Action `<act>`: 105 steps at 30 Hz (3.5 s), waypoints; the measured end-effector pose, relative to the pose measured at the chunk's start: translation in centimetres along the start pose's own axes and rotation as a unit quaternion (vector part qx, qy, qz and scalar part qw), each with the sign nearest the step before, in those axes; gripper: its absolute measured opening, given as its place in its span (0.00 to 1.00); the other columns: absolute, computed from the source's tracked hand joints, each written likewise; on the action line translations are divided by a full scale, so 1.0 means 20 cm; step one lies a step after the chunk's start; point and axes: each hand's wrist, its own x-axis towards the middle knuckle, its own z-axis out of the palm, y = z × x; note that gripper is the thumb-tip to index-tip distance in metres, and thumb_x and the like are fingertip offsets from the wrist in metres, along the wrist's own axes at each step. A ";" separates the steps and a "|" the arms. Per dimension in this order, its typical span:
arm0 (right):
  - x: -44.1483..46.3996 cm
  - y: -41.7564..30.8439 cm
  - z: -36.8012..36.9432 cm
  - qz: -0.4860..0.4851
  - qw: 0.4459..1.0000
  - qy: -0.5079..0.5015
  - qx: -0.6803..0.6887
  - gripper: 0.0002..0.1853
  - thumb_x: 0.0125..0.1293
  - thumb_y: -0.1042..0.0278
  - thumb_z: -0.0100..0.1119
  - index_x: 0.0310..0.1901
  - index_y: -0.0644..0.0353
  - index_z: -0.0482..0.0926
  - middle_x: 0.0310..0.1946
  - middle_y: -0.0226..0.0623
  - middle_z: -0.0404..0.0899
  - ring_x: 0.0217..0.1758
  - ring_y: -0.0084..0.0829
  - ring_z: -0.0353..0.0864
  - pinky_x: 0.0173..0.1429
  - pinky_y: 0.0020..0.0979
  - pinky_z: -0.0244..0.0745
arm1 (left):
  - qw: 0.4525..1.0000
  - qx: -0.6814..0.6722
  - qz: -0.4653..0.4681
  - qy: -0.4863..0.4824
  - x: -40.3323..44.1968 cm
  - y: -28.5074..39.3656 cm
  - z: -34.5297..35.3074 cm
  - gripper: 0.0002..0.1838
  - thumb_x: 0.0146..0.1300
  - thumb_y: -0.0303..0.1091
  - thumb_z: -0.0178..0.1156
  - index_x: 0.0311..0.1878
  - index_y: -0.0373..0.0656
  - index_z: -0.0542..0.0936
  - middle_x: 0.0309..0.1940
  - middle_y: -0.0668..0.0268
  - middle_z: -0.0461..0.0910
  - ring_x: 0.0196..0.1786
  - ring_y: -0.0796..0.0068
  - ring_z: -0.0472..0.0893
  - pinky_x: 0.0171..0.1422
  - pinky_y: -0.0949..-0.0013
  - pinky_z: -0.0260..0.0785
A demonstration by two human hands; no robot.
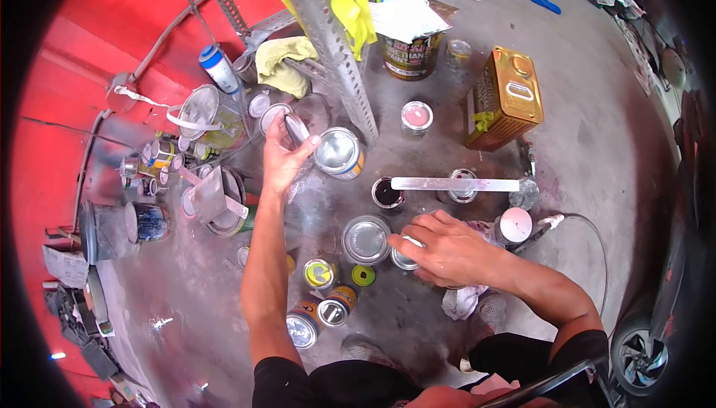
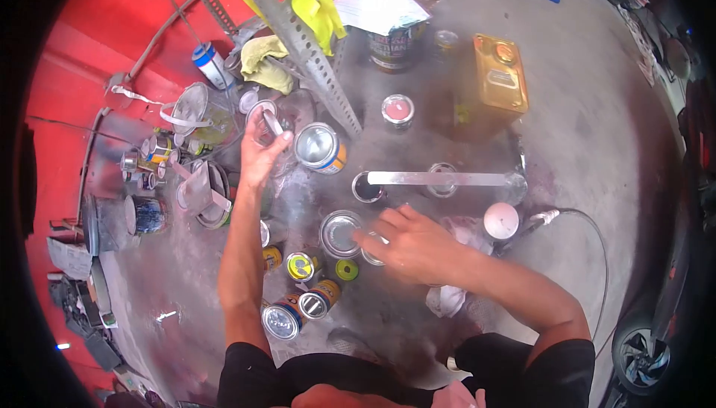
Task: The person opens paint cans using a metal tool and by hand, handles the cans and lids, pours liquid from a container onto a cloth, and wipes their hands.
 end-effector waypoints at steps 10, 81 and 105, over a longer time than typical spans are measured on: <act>0.01 0.02 -0.03 0.023 1.000 -0.009 0.014 0.36 0.52 0.62 0.73 0.65 0.57 0.74 0.52 0.35 0.79 0.59 0.36 0.74 0.63 0.39 0.67 | 0.997 -0.046 -0.063 -0.022 -0.09 0.08 -0.11 0.33 0.75 0.39 0.61 0.77 0.37 0.64 0.67 0.63 0.76 0.61 0.74 0.79 0.64 0.70 0.73; -0.04 -0.01 -0.11 0.061 0.998 -0.021 -0.014 0.39 0.55 0.61 0.73 0.68 0.59 0.69 0.58 0.41 0.78 0.63 0.43 0.72 0.67 0.46 0.68 | 0.793 0.476 -0.105 -0.365 -0.27 0.13 0.02 0.64 0.43 0.39 0.82 0.82 0.41 0.52 0.68 0.42 0.72 0.73 0.44 0.69 0.77 0.54 0.63; -0.08 -0.28 -0.34 0.019 0.998 0.022 -0.055 0.41 0.52 0.60 0.76 0.68 0.62 0.69 0.52 0.41 0.80 0.60 0.43 0.74 0.64 0.45 0.68 | 0.729 -0.563 -0.343 -0.186 -1.10 0.22 0.17 0.46 0.71 0.75 0.33 0.79 0.48 0.59 0.74 0.52 0.67 0.72 0.38 0.70 0.72 0.28 0.65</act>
